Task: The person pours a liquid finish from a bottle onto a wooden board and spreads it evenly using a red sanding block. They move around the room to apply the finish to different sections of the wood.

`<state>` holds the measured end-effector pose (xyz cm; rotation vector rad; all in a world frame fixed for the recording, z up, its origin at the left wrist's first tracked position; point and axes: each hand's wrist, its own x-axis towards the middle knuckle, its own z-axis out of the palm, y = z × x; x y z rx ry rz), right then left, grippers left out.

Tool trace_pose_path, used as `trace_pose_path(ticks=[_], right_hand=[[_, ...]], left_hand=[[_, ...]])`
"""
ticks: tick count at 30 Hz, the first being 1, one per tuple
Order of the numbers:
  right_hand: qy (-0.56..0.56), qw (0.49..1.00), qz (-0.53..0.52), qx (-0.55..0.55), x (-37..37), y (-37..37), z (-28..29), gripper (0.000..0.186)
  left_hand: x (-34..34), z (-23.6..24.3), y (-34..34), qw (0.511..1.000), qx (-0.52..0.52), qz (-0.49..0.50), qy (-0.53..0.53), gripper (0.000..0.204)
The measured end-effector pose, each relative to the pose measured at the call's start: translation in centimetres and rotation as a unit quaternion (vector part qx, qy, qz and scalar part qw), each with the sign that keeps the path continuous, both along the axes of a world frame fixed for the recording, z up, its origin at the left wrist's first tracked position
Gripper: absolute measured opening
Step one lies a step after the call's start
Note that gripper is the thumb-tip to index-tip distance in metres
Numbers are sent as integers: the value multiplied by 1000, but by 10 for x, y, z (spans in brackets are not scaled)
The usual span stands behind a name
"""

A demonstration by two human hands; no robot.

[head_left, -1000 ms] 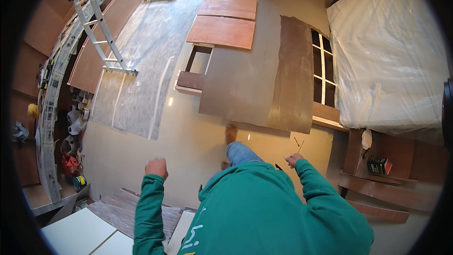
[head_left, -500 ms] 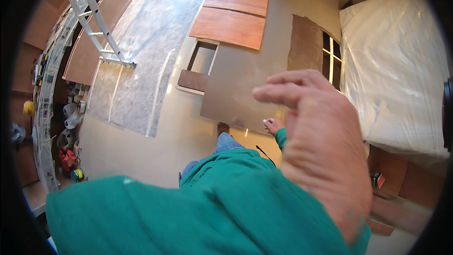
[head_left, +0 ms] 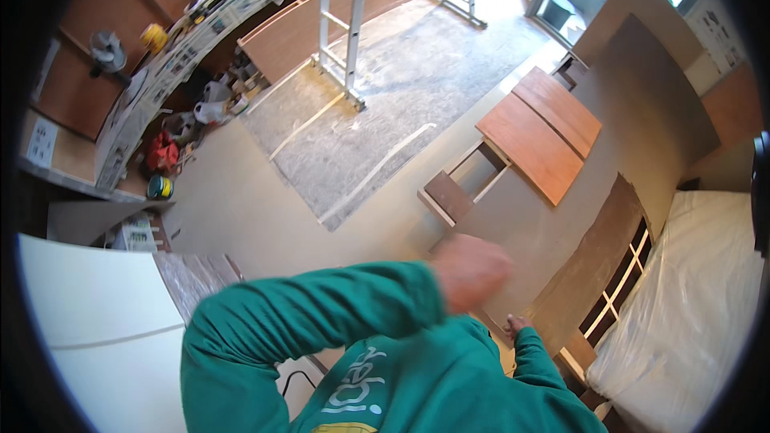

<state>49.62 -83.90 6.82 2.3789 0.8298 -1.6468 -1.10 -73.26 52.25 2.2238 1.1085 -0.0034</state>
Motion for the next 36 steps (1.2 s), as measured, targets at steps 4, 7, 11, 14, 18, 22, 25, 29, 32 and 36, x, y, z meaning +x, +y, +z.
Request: trace_pose_path(ticks=[4, 7, 11, 14, 18, 22, 25, 29, 32, 36], right_hand=[[91, 991, -3, 94, -146, 48, 16, 50], [170, 977, -54, 114, -299, 98, 95, 64], [399, 908, -74, 102, -515, 113, 189, 91], [745, 645, -67, 153, -682, 63, 246, 101], [849, 519, -16, -94, -791, 61, 302, 107], [683, 716, 102, -103, -742, 117, 298, 96], [240, 806, 415, 347, -638, 176, 173, 75], [-223, 948, 104, 200, -413, 136, 50, 55], [-155, 972, -175, -24, -388, 97, 44, 54], [-183, 951, 210, -137, -367, 113, 37, 61]], left_hand=[[-147, -47, -48, 977, 83, 193, -13, 31], [-198, -42, -73, 960, 227, 164, -12, 50], [-212, -13, -76, 948, 280, 134, -73, 74], [-251, -50, -86, 936, 305, 126, -121, 79], [-386, -90, -107, 900, 433, -12, -54, 57], [-540, -138, -161, 929, 180, 297, 126, 35], [-658, -191, -257, 867, 47, 409, 281, 25], [-690, -237, -390, 825, 10, 509, 246, 23], [-667, -214, -504, 799, -18, 551, 240, 34], [-606, -228, -446, 786, -218, 559, 149, 20]])
